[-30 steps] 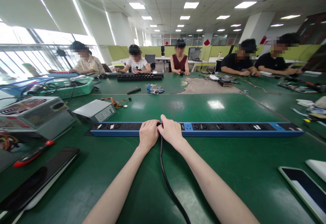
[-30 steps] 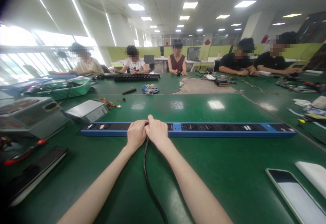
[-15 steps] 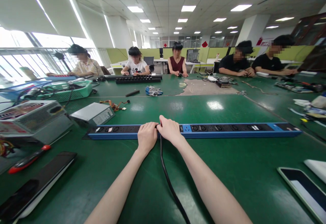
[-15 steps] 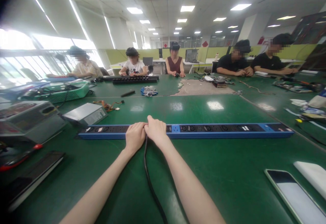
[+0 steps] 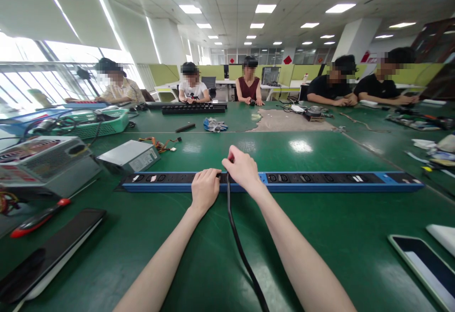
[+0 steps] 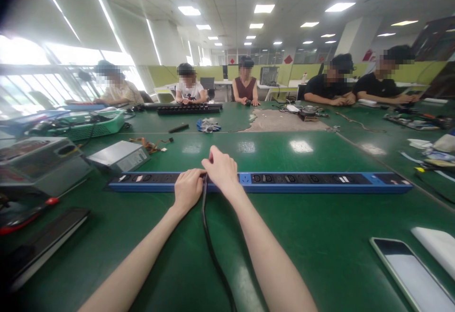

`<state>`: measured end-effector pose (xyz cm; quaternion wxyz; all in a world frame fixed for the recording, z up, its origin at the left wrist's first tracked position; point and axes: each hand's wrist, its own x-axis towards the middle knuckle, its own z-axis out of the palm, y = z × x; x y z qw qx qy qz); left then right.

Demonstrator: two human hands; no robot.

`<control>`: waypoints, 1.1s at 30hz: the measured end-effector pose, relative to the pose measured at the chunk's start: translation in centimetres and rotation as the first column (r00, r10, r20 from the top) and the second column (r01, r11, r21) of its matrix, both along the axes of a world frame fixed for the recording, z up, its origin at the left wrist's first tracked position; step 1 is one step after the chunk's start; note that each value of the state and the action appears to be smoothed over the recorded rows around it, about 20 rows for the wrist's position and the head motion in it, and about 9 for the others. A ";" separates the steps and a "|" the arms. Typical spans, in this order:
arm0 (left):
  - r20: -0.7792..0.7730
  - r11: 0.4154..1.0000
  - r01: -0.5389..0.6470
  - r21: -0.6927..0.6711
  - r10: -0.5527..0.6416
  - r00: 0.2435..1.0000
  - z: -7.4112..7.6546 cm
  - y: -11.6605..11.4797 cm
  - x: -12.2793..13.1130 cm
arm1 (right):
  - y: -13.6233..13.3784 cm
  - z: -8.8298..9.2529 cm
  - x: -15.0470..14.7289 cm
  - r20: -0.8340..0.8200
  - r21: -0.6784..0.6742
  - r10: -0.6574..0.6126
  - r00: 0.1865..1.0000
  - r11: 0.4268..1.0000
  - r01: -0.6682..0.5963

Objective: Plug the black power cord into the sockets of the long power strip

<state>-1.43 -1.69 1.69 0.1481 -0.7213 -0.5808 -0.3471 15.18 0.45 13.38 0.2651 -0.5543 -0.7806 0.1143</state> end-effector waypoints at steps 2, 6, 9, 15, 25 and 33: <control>0.007 1.000 0.012 -0.003 -0.012 1.000 0.1 0.0 0.0 | 0.0 1.8 2.1 -0.122 0.090 0.028 0.992 0.996 -0.017; 0.018 1.000 0.014 -0.004 -0.013 1.000 0.1 -0.1 0.0 | 0.4 2.6 8.3 -0.206 0.145 0.043 0.978 0.989 -0.013; 0.025 1.000 0.016 -0.004 -0.015 1.000 0.0 0.0 0.0 | 1.0 0.4 12.7 -0.136 0.083 -0.038 0.990 0.995 0.050; 0.024 1.000 0.010 -0.009 -0.010 1.000 -0.1 0.0 0.1 | 1.4 -3.5 14.9 -0.032 -0.012 -0.037 0.999 0.999 0.036; 0.032 1.000 0.013 -0.014 -0.013 0.999 -0.2 0.0 0.2 | 0.3 -3.9 12.1 0.117 0.051 -0.059 0.991 0.997 0.054; 0.026 1.000 0.013 -0.022 -0.012 1.000 -0.1 -0.1 0.2 | 0.2 -4.0 11.6 0.146 0.107 -0.068 0.987 0.993 0.052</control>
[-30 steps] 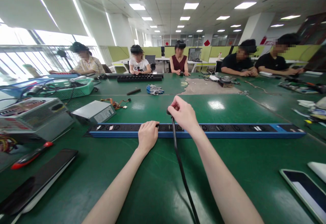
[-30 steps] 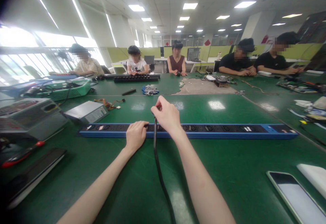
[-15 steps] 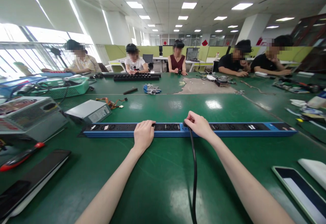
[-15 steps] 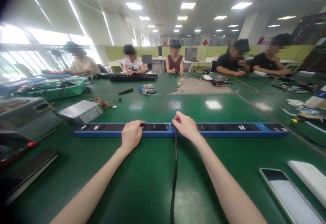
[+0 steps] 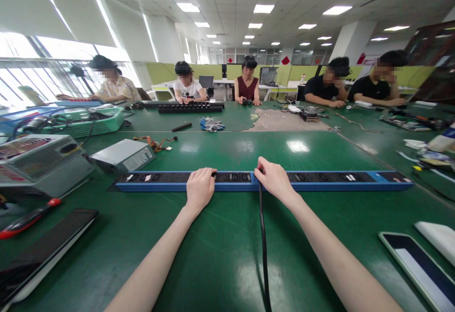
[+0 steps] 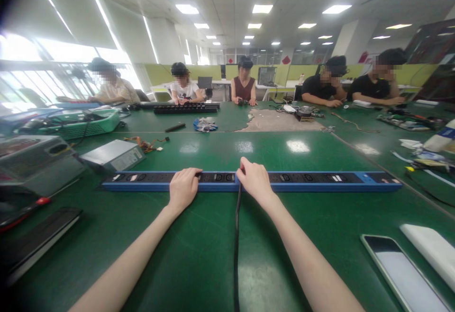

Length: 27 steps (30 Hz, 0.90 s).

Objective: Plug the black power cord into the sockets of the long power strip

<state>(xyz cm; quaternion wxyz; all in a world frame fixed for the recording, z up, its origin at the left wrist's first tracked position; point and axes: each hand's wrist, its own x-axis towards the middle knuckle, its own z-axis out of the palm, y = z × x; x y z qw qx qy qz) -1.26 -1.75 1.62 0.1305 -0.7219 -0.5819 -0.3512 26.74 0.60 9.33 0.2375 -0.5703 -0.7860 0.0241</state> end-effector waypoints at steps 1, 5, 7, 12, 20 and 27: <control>-0.001 1.000 -0.001 -0.002 0.001 1.000 0.0 0.0 0.0 | 0.0 -0.1 -0.1 -0.018 -0.013 0.005 1.000 1.000 -0.006; -0.009 1.000 -0.006 -0.004 0.006 1.000 0.0 0.0 0.0 | -0.1 -0.2 -0.3 -0.053 -0.056 0.034 0.998 0.998 -0.037; -0.015 1.000 -0.007 -0.005 0.007 1.000 0.0 0.0 0.0 | -0.1 -0.2 -0.4 -0.051 -0.060 0.048 0.998 0.997 -0.051; -0.020 1.000 -0.010 0.002 0.011 1.000 0.1 0.0 0.0 | 0.2 -0.5 -0.4 -0.091 -0.083 0.061 0.994 0.994 -0.068; -0.015 1.000 -0.005 0.024 0.005 1.000 0.0 0.0 0.1 | 0.8 -1.1 0.7 -0.173 -0.111 0.033 0.984 0.992 -0.052; -0.050 0.995 0.101 0.014 -0.100 0.994 0.4 -0.5 1.0 | 0.7 -1.1 0.2 -0.167 -0.104 0.021 0.986 0.994 -0.039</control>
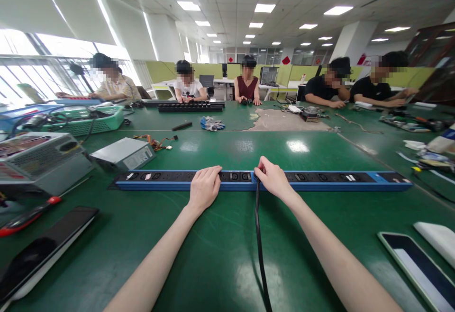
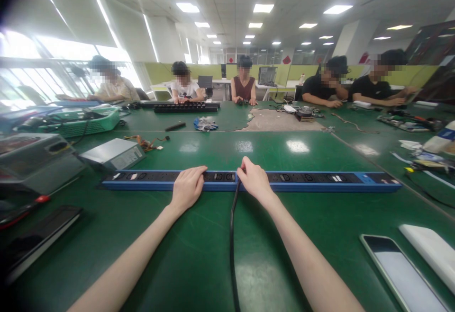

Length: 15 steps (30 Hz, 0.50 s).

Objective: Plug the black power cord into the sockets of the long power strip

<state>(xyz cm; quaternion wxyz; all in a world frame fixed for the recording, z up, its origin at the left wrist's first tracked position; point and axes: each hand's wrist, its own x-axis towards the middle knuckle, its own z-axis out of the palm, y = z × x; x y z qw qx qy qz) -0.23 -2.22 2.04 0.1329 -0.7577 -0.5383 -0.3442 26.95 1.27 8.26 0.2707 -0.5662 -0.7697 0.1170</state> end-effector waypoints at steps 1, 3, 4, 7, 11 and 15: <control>-0.020 0.999 0.034 -0.008 -0.034 0.999 0.1 -0.2 0.7 | 0.0 0.0 0.0 0.008 -0.001 -0.005 1.000 1.000 0.005; -0.069 0.995 0.099 -0.029 -0.101 0.993 0.2 -0.7 2.4 | 0.1 0.1 0.0 0.010 -0.007 0.002 1.000 1.000 -0.002; -0.096 0.991 0.128 -0.040 -0.131 0.987 0.2 -1.0 3.4 | 0.2 0.1 0.1 0.004 -0.010 0.010 1.000 1.000 -0.010; -0.160 0.979 0.191 -0.065 -0.199 0.967 0.0 -1.9 6.1 | 0.7 0.0 0.7 -0.032 -0.022 0.032 0.999 0.999 -0.033; -0.175 0.981 0.177 -0.075 -0.188 0.966 -0.5 -2.3 7.6 | 1.5 -0.2 1.8 -0.110 -0.069 0.100 0.989 0.992 -0.108; -0.199 0.984 0.163 -0.073 -0.175 0.964 -0.8 -2.2 7.3 | 1.5 -0.4 1.7 -0.111 -0.097 0.129 0.985 0.985 -0.140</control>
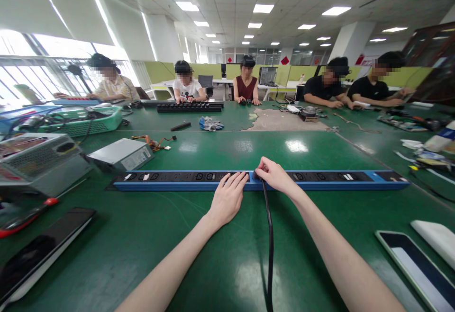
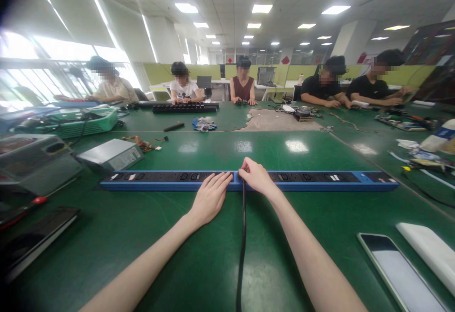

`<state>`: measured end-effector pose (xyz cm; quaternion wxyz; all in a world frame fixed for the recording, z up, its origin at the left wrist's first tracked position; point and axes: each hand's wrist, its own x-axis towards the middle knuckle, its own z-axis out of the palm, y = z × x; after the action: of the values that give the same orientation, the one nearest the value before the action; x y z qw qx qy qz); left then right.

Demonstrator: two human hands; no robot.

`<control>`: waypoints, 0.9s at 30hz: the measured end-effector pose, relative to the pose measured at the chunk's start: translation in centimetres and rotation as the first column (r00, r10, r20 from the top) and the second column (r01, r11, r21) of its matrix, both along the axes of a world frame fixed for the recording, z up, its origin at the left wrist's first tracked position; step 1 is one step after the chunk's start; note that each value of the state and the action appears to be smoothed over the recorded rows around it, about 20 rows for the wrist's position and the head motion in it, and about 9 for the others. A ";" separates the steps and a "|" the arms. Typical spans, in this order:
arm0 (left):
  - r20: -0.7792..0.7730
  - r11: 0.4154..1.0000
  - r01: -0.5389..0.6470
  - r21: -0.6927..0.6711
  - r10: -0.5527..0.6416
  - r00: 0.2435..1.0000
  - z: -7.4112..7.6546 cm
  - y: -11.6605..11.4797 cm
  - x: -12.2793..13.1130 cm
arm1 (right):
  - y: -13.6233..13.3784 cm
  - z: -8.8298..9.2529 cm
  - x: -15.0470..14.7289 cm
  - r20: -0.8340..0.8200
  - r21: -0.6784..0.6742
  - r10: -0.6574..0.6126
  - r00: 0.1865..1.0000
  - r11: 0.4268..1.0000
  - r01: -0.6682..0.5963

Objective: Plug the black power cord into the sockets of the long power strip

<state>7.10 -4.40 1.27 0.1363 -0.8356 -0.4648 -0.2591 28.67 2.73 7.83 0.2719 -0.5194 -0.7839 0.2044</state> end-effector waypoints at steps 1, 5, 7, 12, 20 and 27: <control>-0.004 1.000 -0.003 0.000 0.003 1.000 0.0 0.0 0.0 | -0.2 -0.1 -0.3 0.029 0.011 -0.019 0.999 1.000 0.019; 0.004 1.000 0.000 -0.007 0.000 1.000 0.0 0.0 0.1 | -1.0 -0.2 -1.9 0.187 0.104 -0.128 0.974 0.989 0.110; 0.009 1.000 0.003 -0.010 -0.003 1.000 0.0 0.0 0.2 | -1.3 -0.2 -2.3 0.235 0.130 -0.144 0.961 0.985 0.116; 0.025 1.000 0.010 -0.001 -0.010 1.000 0.1 -0.1 0.4 | -1.7 0.1 -2.0 0.278 0.141 -0.127 0.952 0.986 0.091; 0.026 1.000 0.008 -0.023 -0.007 1.000 0.2 -0.2 0.5 | -1.7 0.3 -2.2 0.286 0.139 -0.128 0.950 0.986 0.091; 0.036 1.000 0.016 -0.012 -0.016 0.999 0.2 -0.2 0.5 | -1.7 0.1 -2.0 0.294 0.137 -0.147 0.944 0.984 0.111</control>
<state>7.64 -4.57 1.51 0.1205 -0.8354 -0.4621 -0.2722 26.68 1.07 7.94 0.1916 -0.5778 -0.7913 0.0573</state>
